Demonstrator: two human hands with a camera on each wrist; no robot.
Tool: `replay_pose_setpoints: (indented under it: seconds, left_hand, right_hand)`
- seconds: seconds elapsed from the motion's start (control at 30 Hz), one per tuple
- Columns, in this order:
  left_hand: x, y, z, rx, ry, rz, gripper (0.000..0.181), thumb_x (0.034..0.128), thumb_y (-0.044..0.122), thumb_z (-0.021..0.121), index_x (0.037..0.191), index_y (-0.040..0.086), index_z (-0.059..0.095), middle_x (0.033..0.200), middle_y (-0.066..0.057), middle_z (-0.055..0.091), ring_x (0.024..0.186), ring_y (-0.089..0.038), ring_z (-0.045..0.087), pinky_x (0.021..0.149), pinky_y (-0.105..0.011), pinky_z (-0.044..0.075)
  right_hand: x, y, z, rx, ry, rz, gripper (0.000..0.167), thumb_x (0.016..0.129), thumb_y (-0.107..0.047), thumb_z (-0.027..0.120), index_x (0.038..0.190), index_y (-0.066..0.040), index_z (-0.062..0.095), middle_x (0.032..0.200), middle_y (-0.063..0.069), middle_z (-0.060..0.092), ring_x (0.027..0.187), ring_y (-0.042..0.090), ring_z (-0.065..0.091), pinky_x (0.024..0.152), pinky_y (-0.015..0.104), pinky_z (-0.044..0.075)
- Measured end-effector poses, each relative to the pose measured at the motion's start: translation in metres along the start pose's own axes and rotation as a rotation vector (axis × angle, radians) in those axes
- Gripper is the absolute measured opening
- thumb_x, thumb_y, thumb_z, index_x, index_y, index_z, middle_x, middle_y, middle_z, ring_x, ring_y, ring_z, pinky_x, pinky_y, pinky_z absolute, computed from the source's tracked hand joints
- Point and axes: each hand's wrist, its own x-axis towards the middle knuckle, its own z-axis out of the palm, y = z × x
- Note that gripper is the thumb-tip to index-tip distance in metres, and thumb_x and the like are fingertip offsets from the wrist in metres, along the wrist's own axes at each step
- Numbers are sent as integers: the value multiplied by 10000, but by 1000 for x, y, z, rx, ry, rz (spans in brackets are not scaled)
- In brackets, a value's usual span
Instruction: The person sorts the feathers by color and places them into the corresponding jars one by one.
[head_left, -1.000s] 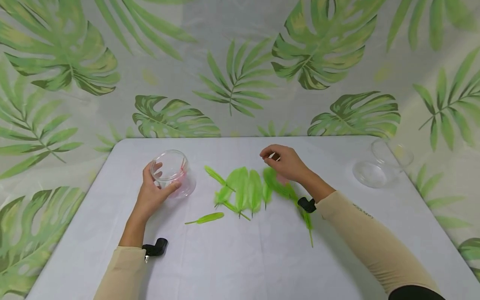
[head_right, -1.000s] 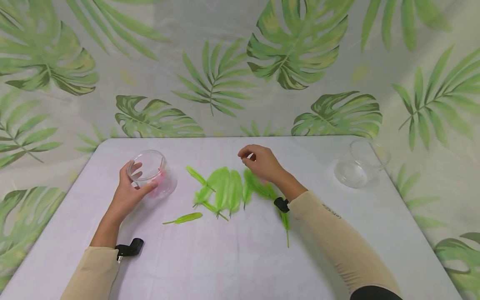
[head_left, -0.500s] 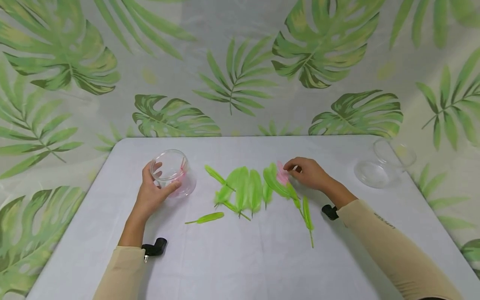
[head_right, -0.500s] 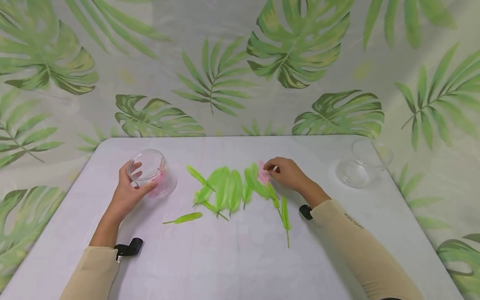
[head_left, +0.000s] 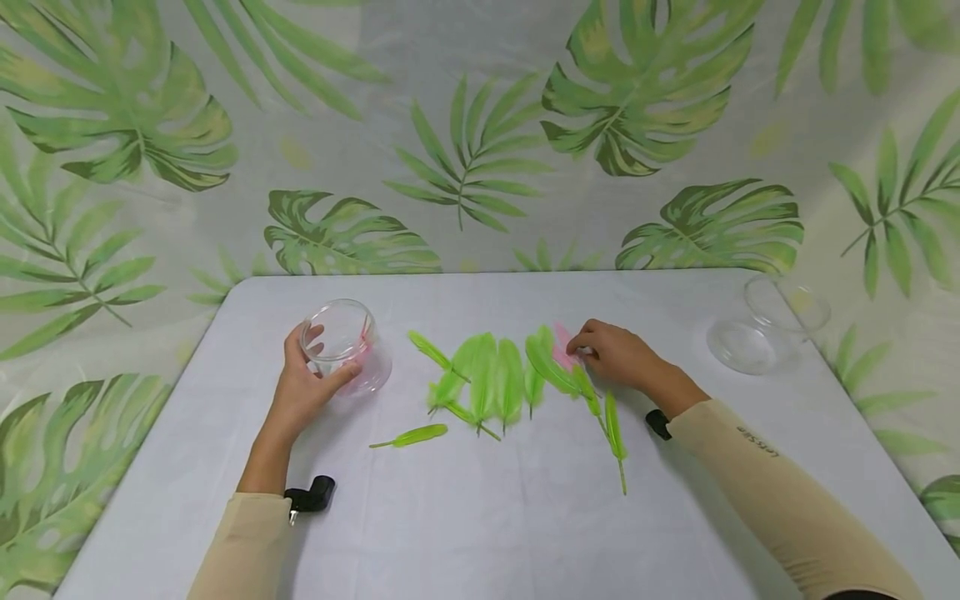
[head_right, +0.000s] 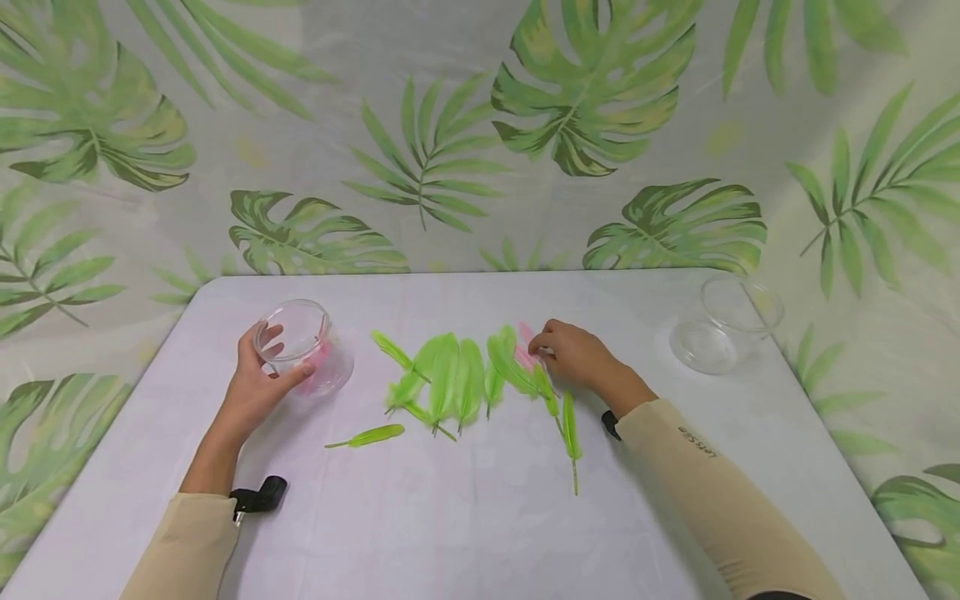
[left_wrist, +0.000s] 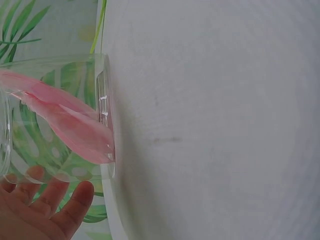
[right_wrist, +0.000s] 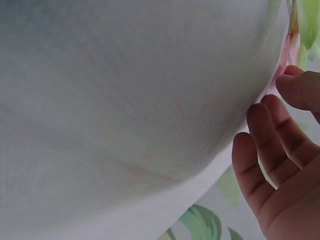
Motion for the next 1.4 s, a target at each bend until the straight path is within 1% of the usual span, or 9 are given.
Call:
replay_pose_setpoints:
  seconds: [0.17,0.27,0.43,0.57,0.77,0.97,1.1,1.27,1.4]
  left_hand:
    - [0,1,0,1,0,0,1030,836,285,789,1556,133,68,1634,-101,254,1492,-384,278,1176,-621,285]
    - [0,1,1,4,-3,-3,1034,836,289,790,1557,140,63,1636,-99,251,1494,-383,275,1176,-620,285]
    - [1,1,1,6,-5,-2,1032,836,296,790,1556,144,66,1635,-94,252,1494,-380,277,1176,-616,289]
    - [1,2,0,8,0,2,1027,839,298,786,1555,139,68,1634,-93,253,1493,-378,279,1174,-616,292]
    - [0,1,0,8,1,-6,1026,840,303,785,1557,149,67,1639,-83,250,1495,-369,278,1178,-612,289]
    - [0,1,0,15,-4,-10,1041,837,318,789,1560,160,57,1640,-84,248,1496,-369,276,1176,-619,290]
    - [0,2,-1,15,-4,-13,1050,834,326,792,1563,166,52,1641,-81,246,1496,-368,276,1175,-621,290]
    - [-1,2,-1,0,-3,-15,1053,832,320,795,1564,167,54,1644,-69,243,1498,-363,271,1179,-621,283]
    - [-1,1,-1,-4,-4,-14,1054,831,314,796,1564,165,53,1645,-69,243,1500,-362,270,1180,-620,281]
  right_hand:
    - [1,3,2,-34,6,0,187,929,-32,646,1055,-124,748,1033,87,632,824,188,605,717,351,509]
    - [0,3,3,-65,14,-6,178,924,-35,657,1027,-147,749,1075,85,612,825,192,601,706,350,507]
    - [-2,3,3,-110,21,-64,190,909,-13,664,935,-179,753,1148,76,596,910,219,610,755,372,521]
    - [-2,4,2,-167,9,-93,138,900,-62,694,922,-182,759,1162,73,606,981,242,612,788,404,540]
    - [-1,9,2,-260,46,-136,77,845,-111,774,885,-177,766,1081,57,609,928,227,589,748,395,541]
    - [-3,11,1,-287,95,-182,86,820,-89,791,847,-165,762,1009,56,603,879,227,551,721,383,522]
    - [-3,13,2,-308,125,-232,100,803,-70,798,824,-156,752,981,59,618,856,232,547,703,384,513]
    - [-2,13,3,-369,136,-274,92,828,-62,771,825,-147,735,974,62,634,851,235,536,682,380,481]
    - [-4,12,3,-403,170,-310,78,859,-91,750,816,-133,700,933,43,642,829,229,543,648,359,461]
